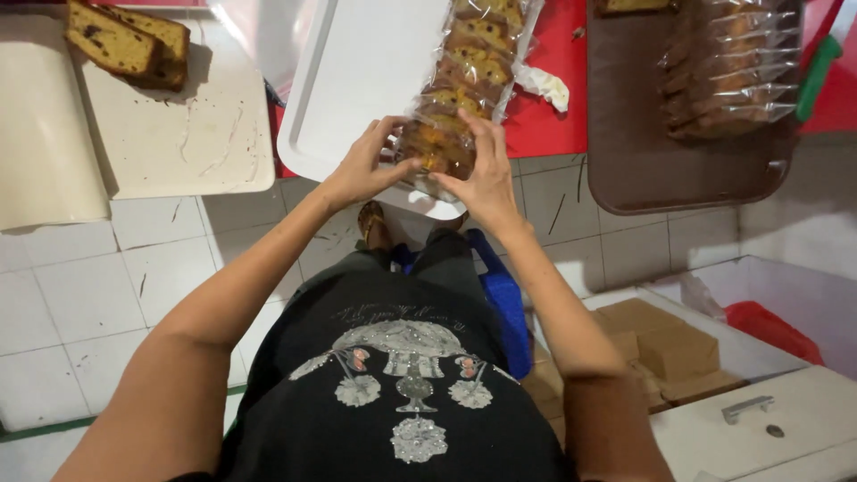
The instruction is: Organizing and arranging individually wrapped slices of bread onto a white plastic tray.
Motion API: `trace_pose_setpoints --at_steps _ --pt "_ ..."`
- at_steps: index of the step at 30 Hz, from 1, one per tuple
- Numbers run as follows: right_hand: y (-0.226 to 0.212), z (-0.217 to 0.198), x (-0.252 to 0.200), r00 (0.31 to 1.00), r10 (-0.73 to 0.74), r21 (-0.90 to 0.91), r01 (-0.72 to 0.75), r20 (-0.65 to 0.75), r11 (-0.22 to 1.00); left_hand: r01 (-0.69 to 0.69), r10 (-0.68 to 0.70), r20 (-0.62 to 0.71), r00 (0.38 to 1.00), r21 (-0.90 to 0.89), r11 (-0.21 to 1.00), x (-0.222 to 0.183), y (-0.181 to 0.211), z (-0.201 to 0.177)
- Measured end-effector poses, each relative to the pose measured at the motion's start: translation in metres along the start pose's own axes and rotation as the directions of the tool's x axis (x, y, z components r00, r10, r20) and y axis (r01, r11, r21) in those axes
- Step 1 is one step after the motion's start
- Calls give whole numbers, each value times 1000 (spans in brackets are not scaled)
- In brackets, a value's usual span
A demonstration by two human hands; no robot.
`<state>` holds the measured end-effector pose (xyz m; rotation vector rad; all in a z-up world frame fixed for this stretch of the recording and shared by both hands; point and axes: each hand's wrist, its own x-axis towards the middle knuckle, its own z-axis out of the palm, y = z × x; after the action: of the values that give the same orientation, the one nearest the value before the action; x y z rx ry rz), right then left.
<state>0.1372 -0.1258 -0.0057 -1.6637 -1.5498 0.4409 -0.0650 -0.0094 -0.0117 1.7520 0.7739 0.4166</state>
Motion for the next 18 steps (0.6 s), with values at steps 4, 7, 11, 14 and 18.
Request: trace_pose_setpoints --at_steps 4,7,11,14,18 --pt "-9 15 -16 985 34 -107 -53 -170 993 106 -104 -51 993 38 994 9 -15 2" --pt "-14 35 -29 969 158 52 -151 -191 987 225 -218 -65 974 150 963 6 -1 5" --pt "-3 59 -38 950 223 117 -201 -218 972 164 -144 -96 985 247 955 9 -7 15" --pt "0 72 -43 915 285 208 -230 -286 951 111 -69 -131 989 354 929 12 -9 16" --pt "-3 75 -46 875 389 387 -266 -287 883 140 -134 -53 990 155 978 8 7 12"
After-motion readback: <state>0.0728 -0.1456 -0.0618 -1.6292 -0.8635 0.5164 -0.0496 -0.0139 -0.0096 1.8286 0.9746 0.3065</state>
